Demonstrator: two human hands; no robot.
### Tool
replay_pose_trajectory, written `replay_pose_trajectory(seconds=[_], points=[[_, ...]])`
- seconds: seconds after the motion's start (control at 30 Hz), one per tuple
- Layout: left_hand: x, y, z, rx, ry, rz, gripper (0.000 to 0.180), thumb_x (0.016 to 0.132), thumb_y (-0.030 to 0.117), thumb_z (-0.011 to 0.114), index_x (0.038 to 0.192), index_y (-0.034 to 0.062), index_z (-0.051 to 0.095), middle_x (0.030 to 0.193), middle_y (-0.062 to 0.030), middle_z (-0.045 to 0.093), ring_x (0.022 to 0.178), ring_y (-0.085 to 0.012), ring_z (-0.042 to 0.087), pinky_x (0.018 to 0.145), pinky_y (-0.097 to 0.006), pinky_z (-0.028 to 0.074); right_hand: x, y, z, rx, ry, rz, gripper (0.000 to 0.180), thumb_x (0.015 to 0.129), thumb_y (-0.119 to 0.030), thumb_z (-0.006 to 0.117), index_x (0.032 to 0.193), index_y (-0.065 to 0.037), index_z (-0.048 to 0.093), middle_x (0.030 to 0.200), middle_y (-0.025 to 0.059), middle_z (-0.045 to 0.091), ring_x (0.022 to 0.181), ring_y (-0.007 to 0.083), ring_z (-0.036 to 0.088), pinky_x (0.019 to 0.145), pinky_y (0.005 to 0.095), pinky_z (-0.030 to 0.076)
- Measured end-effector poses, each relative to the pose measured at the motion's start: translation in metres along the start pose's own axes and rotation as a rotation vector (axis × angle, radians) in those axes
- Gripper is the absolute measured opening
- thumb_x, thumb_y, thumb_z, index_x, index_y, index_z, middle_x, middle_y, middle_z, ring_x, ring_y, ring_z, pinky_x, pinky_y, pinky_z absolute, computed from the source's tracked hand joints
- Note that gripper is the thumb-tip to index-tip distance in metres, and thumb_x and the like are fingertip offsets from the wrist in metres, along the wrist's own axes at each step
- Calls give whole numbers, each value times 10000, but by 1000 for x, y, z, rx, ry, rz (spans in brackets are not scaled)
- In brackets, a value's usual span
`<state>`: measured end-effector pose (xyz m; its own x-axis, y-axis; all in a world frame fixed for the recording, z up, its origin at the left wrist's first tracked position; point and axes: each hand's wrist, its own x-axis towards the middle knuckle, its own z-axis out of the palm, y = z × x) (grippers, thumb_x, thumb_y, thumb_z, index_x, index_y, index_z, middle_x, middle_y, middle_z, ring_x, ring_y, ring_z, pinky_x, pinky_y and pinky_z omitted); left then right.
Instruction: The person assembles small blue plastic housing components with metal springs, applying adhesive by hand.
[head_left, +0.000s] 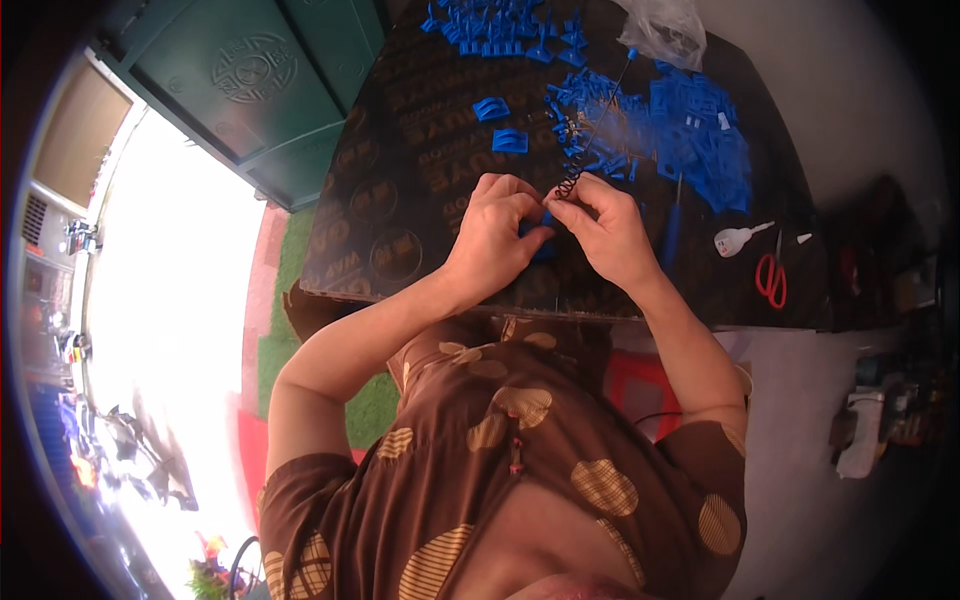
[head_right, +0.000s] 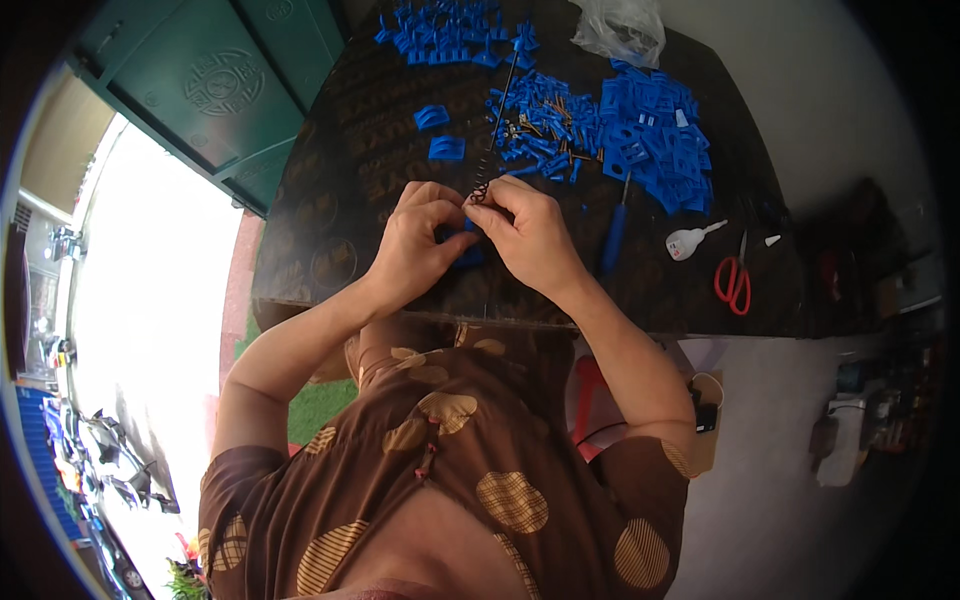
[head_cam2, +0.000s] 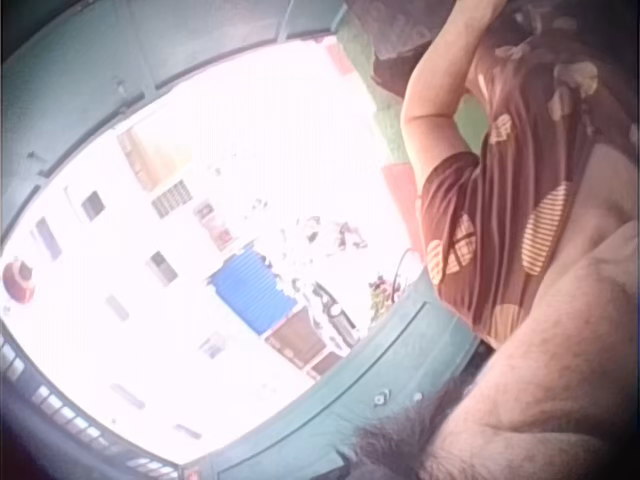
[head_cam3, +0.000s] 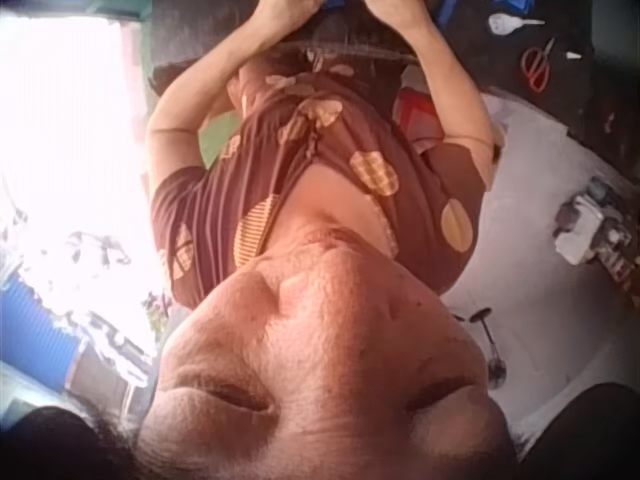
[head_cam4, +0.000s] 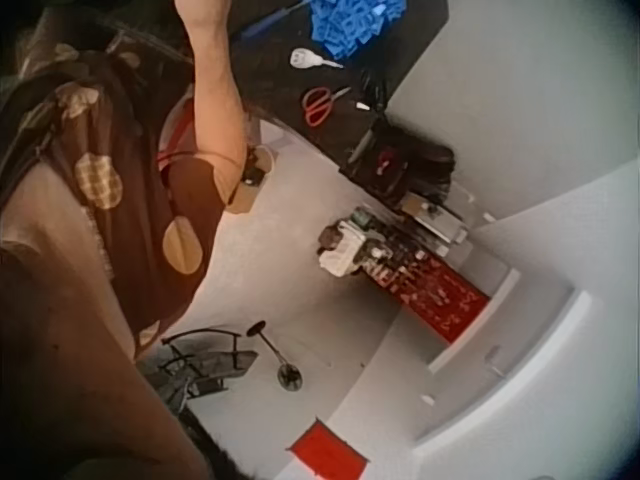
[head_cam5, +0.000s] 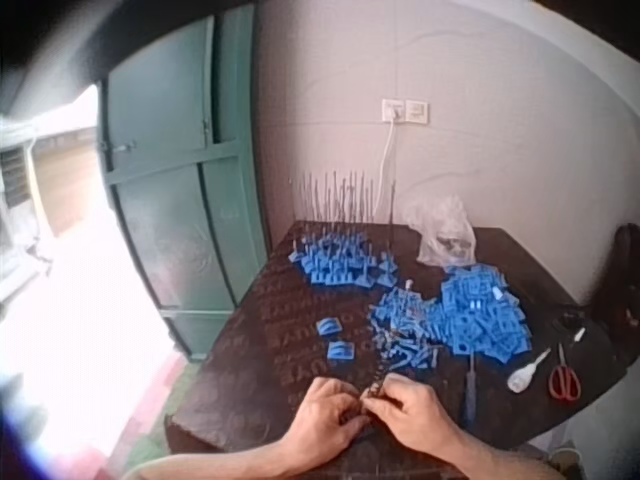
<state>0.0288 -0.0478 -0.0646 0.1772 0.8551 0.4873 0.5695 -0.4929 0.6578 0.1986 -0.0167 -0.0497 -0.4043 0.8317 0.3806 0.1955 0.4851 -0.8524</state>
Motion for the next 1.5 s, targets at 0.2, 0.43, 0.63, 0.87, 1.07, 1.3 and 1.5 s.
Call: replay_pose_trajectory(seconds=[0.2, 0.43, 0.63, 0.87, 1.07, 1.3, 1.5], points=[[-11, 1, 5, 24, 23, -48, 138, 679, 38, 724, 796, -1, 661, 967, -80, 631, 968, -270, 540, 780, -358, 478, -14, 1, 2, 69, -41, 52, 98, 827, -41, 647, 871, 37, 608, 783, 66, 572, 682, 115, 523, 614, 264, 429], [-16, 2, 9, 22, 47, -46, 160, 679, 42, 723, 820, -12, 669, 942, -91, 638, 970, -272, 541, 795, -368, 478, -18, 1, 1, 6, -71, 40, 111, 802, -29, 663, 879, 21, 601, 796, 56, 576, 699, 118, 536, 621, 262, 434], [-18, 3, 11, 23, 58, -36, 166, 680, 44, 723, 826, -16, 672, 944, -97, 638, 970, -275, 540, 818, -371, 467, -21, 4, 5, -18, -24, -21, 129, 785, -21, 674, 877, 20, 594, 790, 50, 559, 688, 123, 530, 614, 260, 431], [-21, 1, 13, 8, 83, -18, 161, 685, 37, 708, 831, -19, 672, 951, -104, 636, 972, -280, 540, 826, -375, 464, -21, -2, 5, -70, -31, -37, 148, 776, -3, 678, 890, 21, 588, 828, 52, 555, 687, 121, 527, 614, 261, 438], [-21, 0, 14, 14, 94, -13, 161, 686, 30, 697, 836, -22, 669, 939, -104, 633, 962, -283, 540, 817, -372, 466, -19, -4, 6, -59, 7, -94, 147, 777, 10, 675, 893, 28, 586, 826, 52, 555, 690, 114, 527, 613, 259, 436], [-24, 12, 4, -53, 94, -74, 219, 723, 30, 693, 934, -14, 655, 935, -107, 626, 936, -254, 571, 818, -340, 471, -22, 0, 10, 62, 31, -47, 136, 785, 8, 673, 900, 24, 602, 829, 44, 570, 708, 110, 541, 643, 252, 449], [-23, 17, -12, -250, 163, -56, 174, 805, -3, 652, 977, 21, 663, 943, -65, 620, 900, -154, 578, 807, -275, 459, -23, 2, 10, 56, 44, -75, 121, 789, 11, 670, 894, 17, 612, 820, 38, 577, 711, 103, 545, 643, 248, 451]])
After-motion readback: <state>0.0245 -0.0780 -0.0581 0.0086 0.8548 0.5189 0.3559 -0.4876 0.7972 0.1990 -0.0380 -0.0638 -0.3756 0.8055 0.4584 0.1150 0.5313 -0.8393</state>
